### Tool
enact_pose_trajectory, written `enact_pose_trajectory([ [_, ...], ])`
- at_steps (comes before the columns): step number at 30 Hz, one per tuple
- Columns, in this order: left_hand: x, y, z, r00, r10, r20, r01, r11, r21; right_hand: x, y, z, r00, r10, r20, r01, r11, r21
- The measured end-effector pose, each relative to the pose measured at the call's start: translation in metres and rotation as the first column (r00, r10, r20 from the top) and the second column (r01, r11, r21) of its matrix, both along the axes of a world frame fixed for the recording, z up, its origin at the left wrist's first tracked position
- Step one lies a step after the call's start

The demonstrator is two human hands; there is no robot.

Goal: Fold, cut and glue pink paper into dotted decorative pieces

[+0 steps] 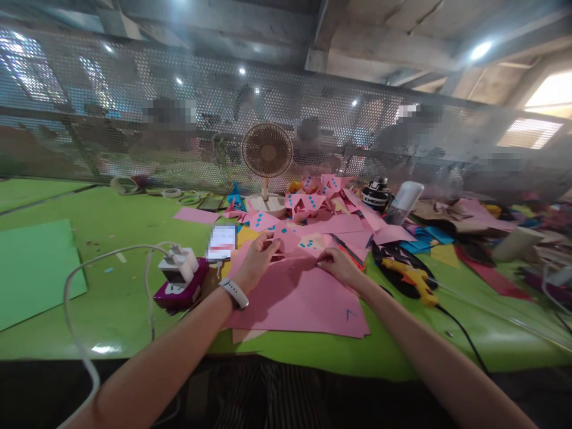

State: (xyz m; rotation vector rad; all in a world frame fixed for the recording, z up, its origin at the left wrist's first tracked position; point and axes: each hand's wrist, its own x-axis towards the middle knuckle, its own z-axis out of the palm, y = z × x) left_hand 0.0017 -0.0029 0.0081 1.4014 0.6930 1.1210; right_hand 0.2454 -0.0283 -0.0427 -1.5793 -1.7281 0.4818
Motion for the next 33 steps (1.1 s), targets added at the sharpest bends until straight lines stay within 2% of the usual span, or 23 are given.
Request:
enact_pose_trajectory([
  [4,0.001,-0.002,0.002,1.000,0.001,-0.003,-0.001,1.000,-0.009,-0.002,0.001,-0.002,1.000,-0.030,0.006,0.030,1.000,0.003],
  [17,0.002,-0.008,0.009,1.000,0.018,0.011,-0.018,0.999,-0.040,-0.008,-0.007,0.014,1.000,-0.026,0.011,0.026,0.998,0.050],
  [24,0.003,-0.007,0.005,0.999,0.000,0.037,0.003,0.997,-0.075,-0.013,-0.011,0.020,0.994,-0.066,-0.087,0.073,0.994,0.080],
  [30,0.007,-0.010,0.001,0.996,-0.057,0.074,0.067,0.987,-0.147,-0.027,-0.016,0.046,0.981,0.033,-0.192,0.000,0.986,0.168],
  [33,0.008,-0.014,0.001,0.992,-0.093,0.081,0.104,0.985,-0.141,-0.042,-0.018,0.061,0.992,0.051,-0.115,-0.022,0.970,0.244],
])
